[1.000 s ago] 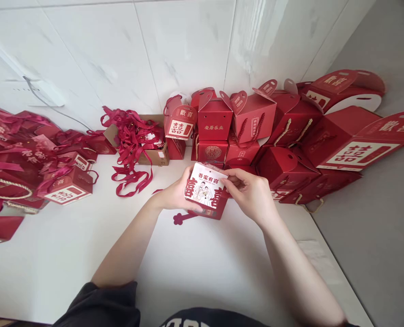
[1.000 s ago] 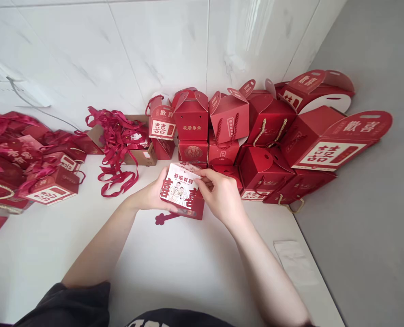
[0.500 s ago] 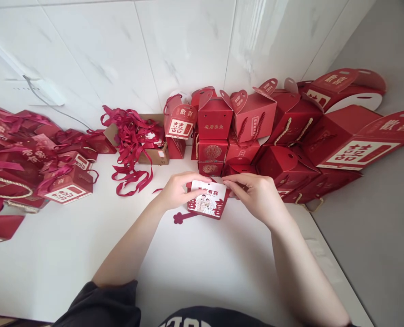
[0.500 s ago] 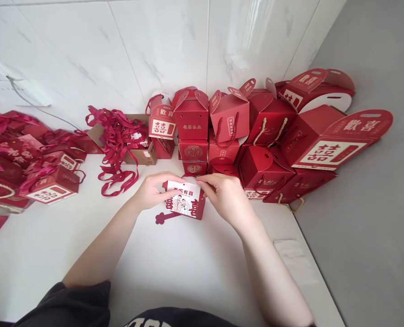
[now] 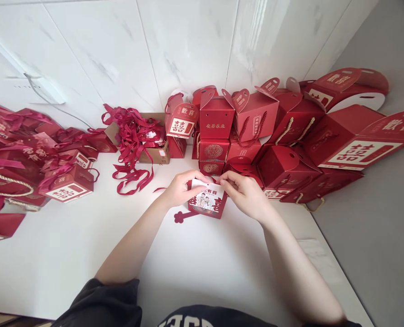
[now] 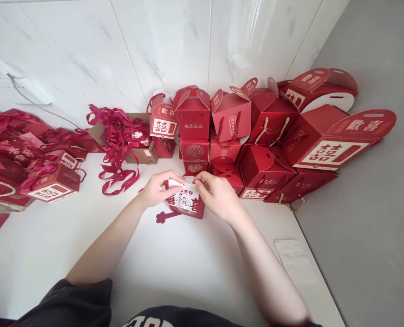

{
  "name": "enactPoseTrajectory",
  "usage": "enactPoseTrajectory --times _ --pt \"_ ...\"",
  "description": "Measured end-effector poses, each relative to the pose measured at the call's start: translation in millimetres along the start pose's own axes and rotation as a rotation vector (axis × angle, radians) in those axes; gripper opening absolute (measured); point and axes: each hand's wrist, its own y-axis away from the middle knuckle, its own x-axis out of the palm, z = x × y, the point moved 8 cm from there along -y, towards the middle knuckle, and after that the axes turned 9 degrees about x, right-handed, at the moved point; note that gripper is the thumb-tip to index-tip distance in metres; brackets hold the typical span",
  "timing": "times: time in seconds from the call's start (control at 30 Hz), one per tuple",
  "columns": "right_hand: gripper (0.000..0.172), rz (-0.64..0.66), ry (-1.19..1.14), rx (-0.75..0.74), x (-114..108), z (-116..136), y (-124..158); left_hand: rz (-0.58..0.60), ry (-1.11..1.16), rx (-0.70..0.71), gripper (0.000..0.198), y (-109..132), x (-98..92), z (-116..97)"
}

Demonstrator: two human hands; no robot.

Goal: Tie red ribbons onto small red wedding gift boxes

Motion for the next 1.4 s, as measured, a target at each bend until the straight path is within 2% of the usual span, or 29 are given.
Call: enactPoseTrajectory --times 0.37,0.6,0.9,1.0,1.1,1.17,1.23,1.33,1.4 --pt "0.027 0.030 -0.047 -0.014 -4 0 -1 -0.008 0.028 -0.047 0.014 1 -6.5 4" --pt "0.027 0.094 -0.049 -0.025 -7 2 2 -0.006 -0.007 -0.053 0.014 0 -10.9 -1" --pt "0.027 0.104 -0.010 -0.015 -7 3 5 -0.008 0.028 -0.055 0.013 2 -5.1 5" --pt "0.025 0.083 0.050 -0.023 -5 3 4 0.003 0.046 -0.027 0.011 1 -2.4 4" --pt "0.022 -0.014 0.188 -0.068 -4 8 4 0.004 0.041 -0.017 0.012 0 -1.0 3" --pt "0.020 -0.085 0.277 -0.108 -3 14 5 -0.020 0.040 -0.056 0.016 2 -1.9 10" --pt "0.021 -0.116 0.318 -0.129 -1 19 7 -0.036 0.108 -0.188 0.025 7 -0.2 27" --pt "0.028 -0.075 0.340 -0.122 1 23 11 -0.068 0.376 -0.397 0.038 18 9.8 59" --pt "0.032 -0.021 0.331 -0.140 2 25 13 -0.111 0.511 -0.415 0.043 21 13.6 70"
